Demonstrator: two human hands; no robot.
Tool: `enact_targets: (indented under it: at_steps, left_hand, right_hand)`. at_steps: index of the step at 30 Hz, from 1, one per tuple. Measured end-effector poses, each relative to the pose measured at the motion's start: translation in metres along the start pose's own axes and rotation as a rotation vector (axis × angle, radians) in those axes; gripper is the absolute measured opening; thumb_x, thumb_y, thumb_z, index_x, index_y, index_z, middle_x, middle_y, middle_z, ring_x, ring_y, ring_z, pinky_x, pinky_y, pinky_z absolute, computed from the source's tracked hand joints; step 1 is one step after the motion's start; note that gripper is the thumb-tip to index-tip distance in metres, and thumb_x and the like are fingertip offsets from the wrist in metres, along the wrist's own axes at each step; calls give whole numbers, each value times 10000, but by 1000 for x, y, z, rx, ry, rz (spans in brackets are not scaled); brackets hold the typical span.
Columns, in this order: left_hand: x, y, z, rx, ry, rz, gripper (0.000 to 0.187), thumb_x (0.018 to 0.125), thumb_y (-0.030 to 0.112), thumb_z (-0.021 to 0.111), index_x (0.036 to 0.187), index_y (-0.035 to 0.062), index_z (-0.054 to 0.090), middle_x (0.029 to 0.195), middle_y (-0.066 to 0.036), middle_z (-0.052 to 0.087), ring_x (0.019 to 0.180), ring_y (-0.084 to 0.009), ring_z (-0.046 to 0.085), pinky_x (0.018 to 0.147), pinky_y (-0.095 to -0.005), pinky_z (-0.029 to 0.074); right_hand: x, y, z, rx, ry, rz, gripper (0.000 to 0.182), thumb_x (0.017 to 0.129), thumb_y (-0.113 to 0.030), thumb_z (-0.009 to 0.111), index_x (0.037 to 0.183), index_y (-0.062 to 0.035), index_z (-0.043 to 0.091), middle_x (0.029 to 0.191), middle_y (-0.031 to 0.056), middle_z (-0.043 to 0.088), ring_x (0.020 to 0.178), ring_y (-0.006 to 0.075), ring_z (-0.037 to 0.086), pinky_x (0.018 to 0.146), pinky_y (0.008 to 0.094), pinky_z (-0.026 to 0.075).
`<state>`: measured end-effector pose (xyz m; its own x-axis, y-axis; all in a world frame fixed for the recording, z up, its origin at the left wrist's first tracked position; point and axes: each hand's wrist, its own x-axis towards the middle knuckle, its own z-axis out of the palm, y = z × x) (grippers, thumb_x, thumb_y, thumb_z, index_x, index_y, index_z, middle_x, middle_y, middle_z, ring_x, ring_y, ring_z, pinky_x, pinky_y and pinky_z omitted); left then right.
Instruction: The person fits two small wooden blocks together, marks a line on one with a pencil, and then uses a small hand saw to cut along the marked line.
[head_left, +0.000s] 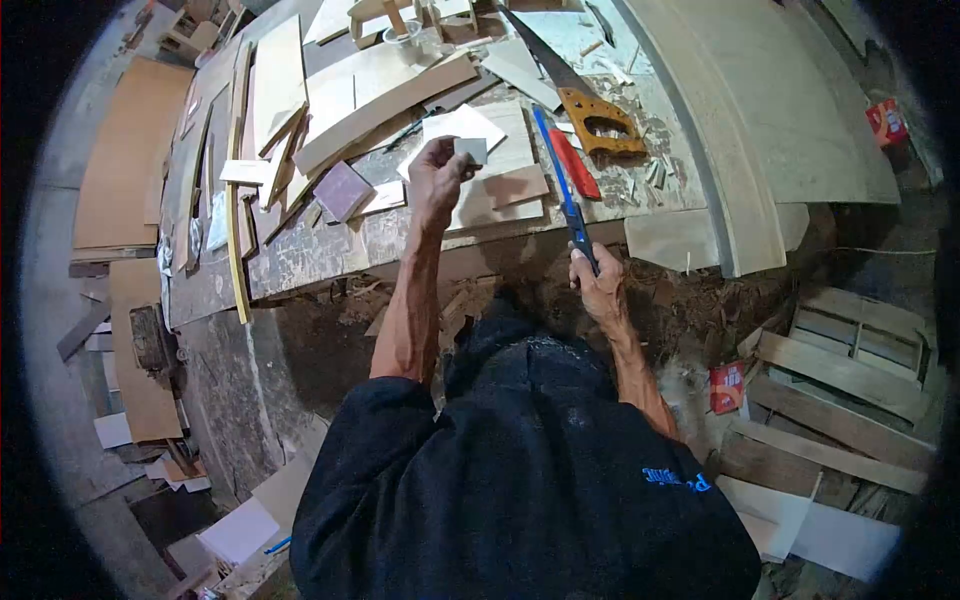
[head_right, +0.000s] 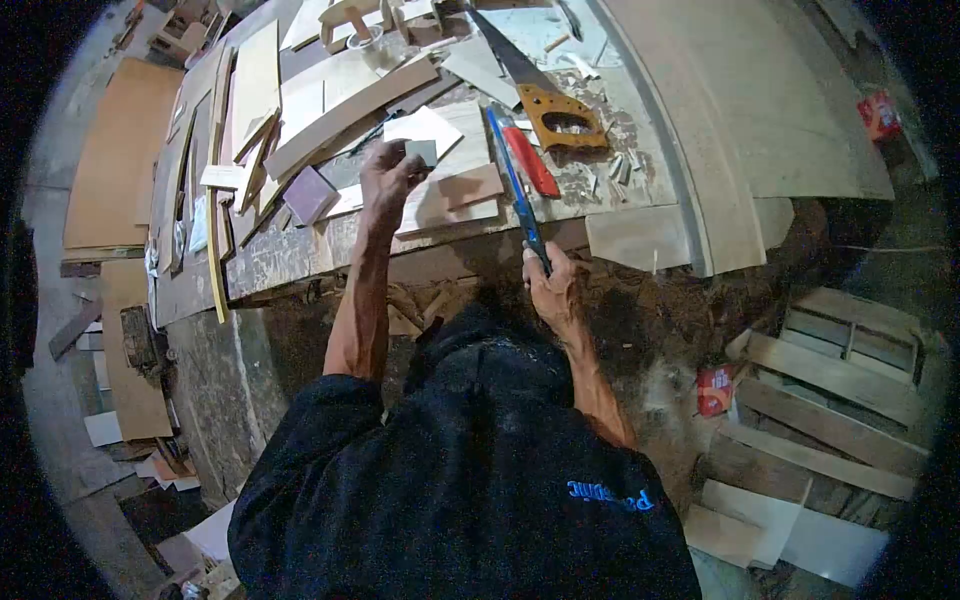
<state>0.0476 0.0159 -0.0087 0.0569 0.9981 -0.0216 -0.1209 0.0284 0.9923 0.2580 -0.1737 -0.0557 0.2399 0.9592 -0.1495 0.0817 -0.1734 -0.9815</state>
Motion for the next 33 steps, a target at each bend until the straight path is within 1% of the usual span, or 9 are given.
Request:
enact_targets:
  at_steps: [2, 3, 9, 13, 16, 23, 26, 28, 33]
  left_hand:
    - [-9, 1, 15, 56, -7, -19, 221, 858, -12, 608, 1071, -65, 580, 907, -154, 670, 743, -187, 669, 635, -291, 561]
    - [-8, -3, 17, 160, -48, 14, 207, 874, 50, 636, 1037, -70, 594, 889, -148, 665, 775, -205, 672, 713, -316, 581]
    - [-9, -19, 34, 286, 10, 25, 146, 862, 82, 670, 921, -48, 639, 737, -87, 676, 638, -131, 638, 562, -264, 519]
    - [-22, 2, 50, 286, 32, -17, 211, 865, 76, 585, 977, -104, 587, 745, -142, 664, 684, -197, 696, 542, -291, 556]
    - [-22, -3, 50, 256, 65, -89, 136, 878, 79, 641, 941, -40, 655, 773, -90, 681, 622, -114, 613, 536, -260, 497]
    - [2, -34, 25, 413, 75, 180, 143, 893, 81, 604, 929, -49, 650, 761, -107, 685, 689, -153, 651, 653, -291, 522]
    - [10, -4, 13, 608, 270, 327, 229, 851, 147, 586, 899, -64, 660, 828, -192, 700, 745, -270, 677, 724, -361, 531]
    - [37, -14, -16, 702, 273, 331, 223, 871, 143, 619, 987, -43, 665, 820, -149, 709, 755, -227, 672, 732, -323, 522]
    - [79, -20, -50, 804, 390, 273, 260, 811, 217, 657, 900, -20, 713, 829, -176, 710, 765, -269, 686, 736, -360, 527]
  right_hand:
    - [0, 5, 0, -8, -11, -15, 204, 975, -203, 514, 893, -28, 580, 648, -6, 514, 563, 87, 474, 508, 295, 391]
    - [0, 2, 0, -69, -22, -23, 223, 982, -163, 492, 1041, 21, 603, 673, 11, 540, 596, 86, 493, 542, 258, 429]
    - [-6, -21, 7, -118, -37, -78, 189, 974, -172, 503, 976, -1, 583, 677, 21, 550, 611, 105, 510, 564, 287, 433]
    - [-9, -32, 8, -164, -56, -42, 174, 970, -164, 499, 950, -10, 579, 679, 27, 557, 607, 115, 517, 567, 296, 438]
    - [-7, -20, 9, -179, -74, -31, 174, 969, -163, 495, 953, -9, 575, 671, 33, 567, 610, 122, 539, 569, 301, 463]
    - [-4, -21, 13, -79, -70, 26, 182, 971, -167, 491, 928, -4, 560, 684, 48, 586, 594, 119, 566, 546, 283, 497]
    - [-4, -25, 13, -6, -35, 23, 186, 973, -167, 490, 911, -5, 557, 688, 45, 588, 593, 113, 567, 537, 273, 491]
    - [-4, -26, 10, 5, -48, 35, 189, 975, -171, 490, 903, -9, 556, 687, 42, 588, 597, 111, 568, 537, 270, 490]
    - [-5, -21, 8, 7, -25, 88, 211, 971, -191, 492, 867, -11, 526, 672, 53, 577, 575, 129, 556, 526, 297, 468]
